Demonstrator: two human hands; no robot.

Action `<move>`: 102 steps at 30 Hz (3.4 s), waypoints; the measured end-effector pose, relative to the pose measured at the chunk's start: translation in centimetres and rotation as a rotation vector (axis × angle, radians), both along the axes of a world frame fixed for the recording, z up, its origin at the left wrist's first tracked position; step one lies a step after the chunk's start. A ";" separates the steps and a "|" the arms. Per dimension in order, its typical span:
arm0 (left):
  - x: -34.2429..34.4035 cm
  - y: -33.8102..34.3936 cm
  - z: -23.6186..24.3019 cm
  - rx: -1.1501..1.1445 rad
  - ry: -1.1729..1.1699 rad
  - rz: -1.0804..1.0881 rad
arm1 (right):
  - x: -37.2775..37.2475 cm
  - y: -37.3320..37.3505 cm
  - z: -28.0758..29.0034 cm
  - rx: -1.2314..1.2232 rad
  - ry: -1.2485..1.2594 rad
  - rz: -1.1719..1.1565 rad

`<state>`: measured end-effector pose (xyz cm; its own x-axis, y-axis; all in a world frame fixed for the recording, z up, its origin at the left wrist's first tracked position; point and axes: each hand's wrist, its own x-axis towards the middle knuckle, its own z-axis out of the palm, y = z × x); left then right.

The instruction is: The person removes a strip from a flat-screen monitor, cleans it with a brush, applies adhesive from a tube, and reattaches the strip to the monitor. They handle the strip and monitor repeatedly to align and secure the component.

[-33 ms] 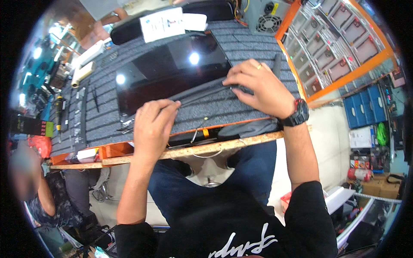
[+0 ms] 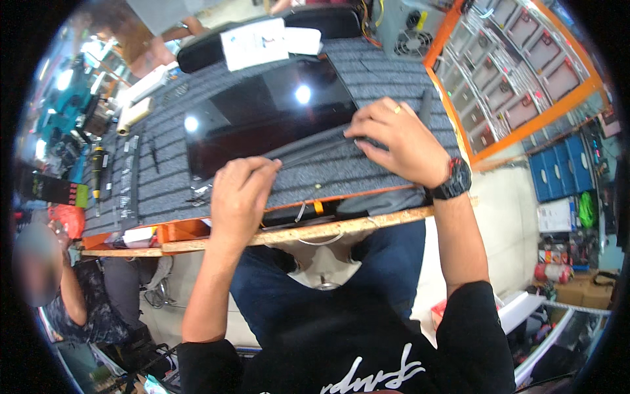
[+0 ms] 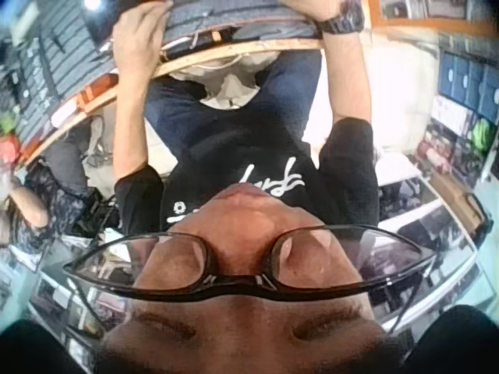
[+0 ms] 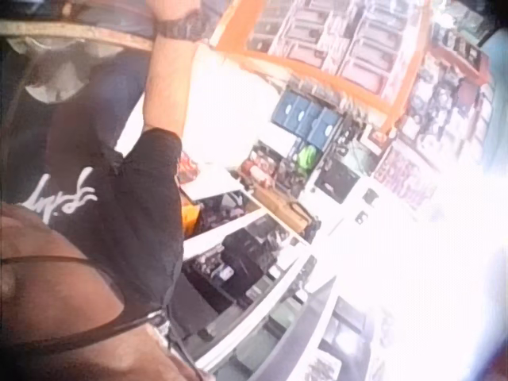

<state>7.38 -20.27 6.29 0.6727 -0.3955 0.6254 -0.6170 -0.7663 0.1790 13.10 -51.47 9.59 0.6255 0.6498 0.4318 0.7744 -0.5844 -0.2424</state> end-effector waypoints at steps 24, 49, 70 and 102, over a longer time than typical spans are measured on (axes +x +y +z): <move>-1.6 -0.5 1.0 0.031 -0.076 0.063 | -0.4 0.0 -1.1 0.075 -0.092 -0.016; -1.0 -0.4 0.9 0.039 -0.014 0.050 | -0.7 0.2 -1.1 0.056 -0.045 0.069; -1.0 -0.5 1.0 0.046 -0.025 0.024 | -0.7 0.3 -1.2 0.071 -0.022 0.071; 1.6 -5.0 0.7 0.076 0.063 -0.139 | 0.5 -2.5 -1.6 0.097 0.005 -0.010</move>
